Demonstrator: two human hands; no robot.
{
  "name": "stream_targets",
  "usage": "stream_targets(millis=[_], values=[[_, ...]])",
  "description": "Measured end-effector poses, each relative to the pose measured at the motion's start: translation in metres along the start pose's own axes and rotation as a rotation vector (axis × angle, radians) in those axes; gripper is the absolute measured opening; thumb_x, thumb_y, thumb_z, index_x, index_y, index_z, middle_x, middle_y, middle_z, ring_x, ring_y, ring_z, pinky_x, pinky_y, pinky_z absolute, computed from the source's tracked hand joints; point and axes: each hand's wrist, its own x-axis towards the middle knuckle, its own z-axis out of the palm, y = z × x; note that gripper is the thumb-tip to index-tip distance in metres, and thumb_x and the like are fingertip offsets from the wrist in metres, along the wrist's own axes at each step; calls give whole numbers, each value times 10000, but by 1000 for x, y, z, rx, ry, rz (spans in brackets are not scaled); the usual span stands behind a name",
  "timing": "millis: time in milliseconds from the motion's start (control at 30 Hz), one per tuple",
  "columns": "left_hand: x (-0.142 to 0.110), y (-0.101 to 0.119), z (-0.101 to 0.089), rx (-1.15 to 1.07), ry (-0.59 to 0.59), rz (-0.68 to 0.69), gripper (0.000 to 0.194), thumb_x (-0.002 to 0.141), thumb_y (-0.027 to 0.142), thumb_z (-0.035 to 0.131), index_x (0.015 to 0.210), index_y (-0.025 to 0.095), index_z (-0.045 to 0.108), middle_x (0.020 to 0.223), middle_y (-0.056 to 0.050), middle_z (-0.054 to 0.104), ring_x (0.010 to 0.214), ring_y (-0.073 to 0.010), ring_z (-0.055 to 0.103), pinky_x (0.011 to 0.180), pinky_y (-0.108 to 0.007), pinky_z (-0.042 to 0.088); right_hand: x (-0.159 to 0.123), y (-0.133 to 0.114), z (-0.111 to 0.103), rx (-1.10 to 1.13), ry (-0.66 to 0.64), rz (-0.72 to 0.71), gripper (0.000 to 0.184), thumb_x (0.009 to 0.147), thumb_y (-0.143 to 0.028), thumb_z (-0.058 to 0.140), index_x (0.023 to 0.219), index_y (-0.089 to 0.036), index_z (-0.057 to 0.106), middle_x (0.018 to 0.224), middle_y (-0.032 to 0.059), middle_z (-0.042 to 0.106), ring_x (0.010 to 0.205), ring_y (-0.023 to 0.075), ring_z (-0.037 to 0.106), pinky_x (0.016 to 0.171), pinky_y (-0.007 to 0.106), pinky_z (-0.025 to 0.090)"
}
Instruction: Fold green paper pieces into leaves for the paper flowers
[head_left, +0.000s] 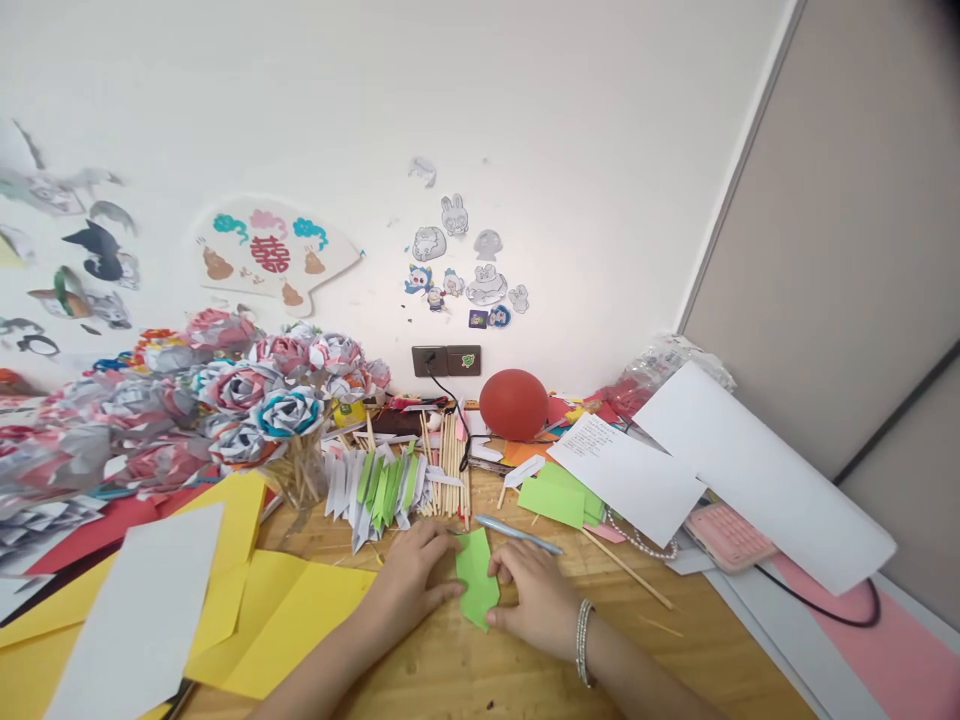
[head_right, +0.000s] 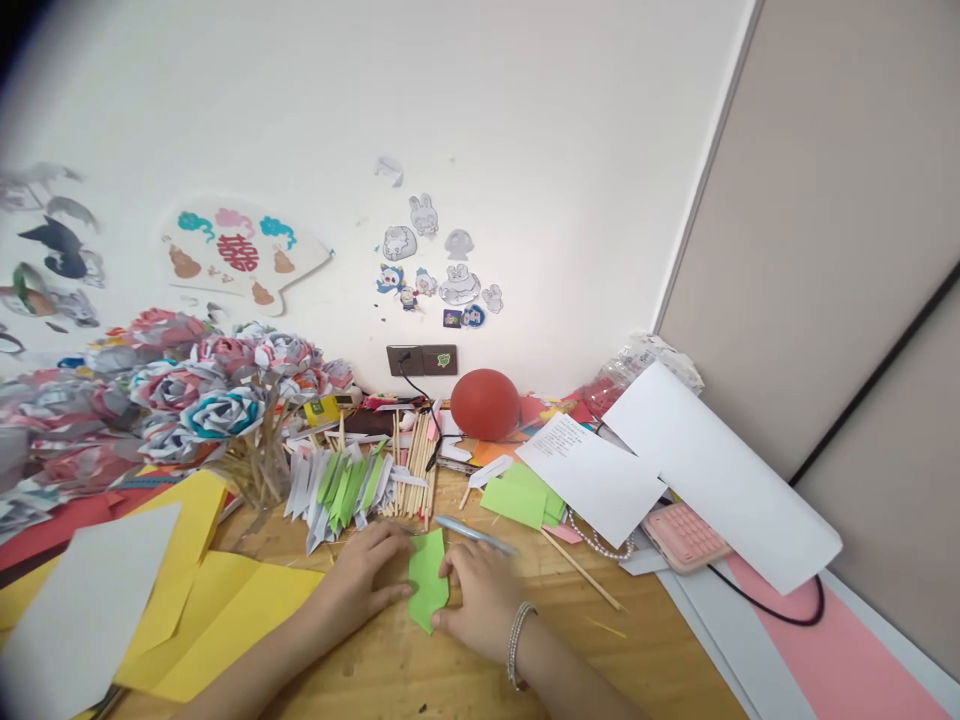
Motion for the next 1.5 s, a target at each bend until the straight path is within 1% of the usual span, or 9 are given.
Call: stream_targets(millis=[133, 500, 733, 867, 933, 1067, 1200, 1333, 1500], values=[[-1, -4, 2, -34, 48, 41, 355, 810, 227, 541, 1163, 266, 528, 1155, -72, 574, 1077, -247, 494, 935, -415, 359, 2, 6, 0, 106, -5, -54, 339, 610, -194, 729, 906, -217, 565, 851, -18, 562, 843, 194, 481, 746, 308, 346], [4, -11, 9, -234, 68, 12, 453, 687, 54, 458, 1086, 231, 583, 1164, -62, 582, 1124, -204, 506, 979, -373, 390, 10, 18, -4, 305, -64, -157, 361, 597, 24, 604, 879, -200, 631, 895, 1, 607, 838, 156, 552, 746, 239, 432], [0, -4, 6, -246, 11, 23, 358, 660, 66, 469, 933, 219, 643, 965, -53, 657, 947, -205, 589, 865, -341, 457, 15, 23, -7, 342, 184, -69, 282, 678, -23, 518, 891, -190, 598, 844, 21, 595, 761, 170, 558, 696, 275, 443], [0, -3, 10, -363, 106, -96, 281, 741, 218, 491, 995, 217, 611, 978, -71, 648, 918, -224, 588, 844, -360, 454, 14, 25, -11, 383, 343, -3, 209, 794, -138, 482, 981, -178, 567, 775, 25, 612, 678, 169, 558, 649, 282, 440], [1, -2, 14, -524, 170, -177, 252, 711, 300, 541, 934, 208, 610, 968, -72, 644, 934, -238, 583, 855, -357, 446, 12, 23, -8, 446, 303, -65, 227, 813, -170, 489, 1023, -189, 573, 741, 11, 635, 652, 162, 570, 627, 264, 444], [1, 4, 22, -741, 188, -305, 190, 655, 368, 586, 748, 203, 587, 780, -31, 637, 807, -228, 609, 738, -311, 481, 6, 14, 3, 429, 42, -284, 334, 736, -162, 631, 1058, -253, 628, 862, 4, 689, 708, 162, 608, 629, 236, 449], [-2, 7, 21, -786, 133, -392, 216, 687, 368, 557, 792, 194, 630, 802, -27, 676, 793, -218, 625, 738, -306, 476, 5, 8, 6, 317, 114, -299, 243, 643, -152, 744, 872, -223, 703, 849, 29, 694, 819, 210, 608, 734, 291, 438], [-2, 4, 18, -894, -30, -306, 271, 661, 292, 529, 895, 197, 627, 811, -30, 697, 841, -214, 642, 786, -310, 469, 7, 12, -4, 422, 160, -197, 214, 662, -167, 729, 873, -187, 702, 801, 43, 672, 739, 195, 599, 689, 292, 464], [0, 4, 16, -823, -66, -165, 214, 652, 278, 583, 832, 189, 659, 929, -63, 676, 867, -211, 635, 779, -293, 474, 8, 19, -9, 620, 44, -203, 331, 671, -310, 738, 979, -202, 681, 901, 55, 670, 790, 206, 606, 722, 316, 488]])
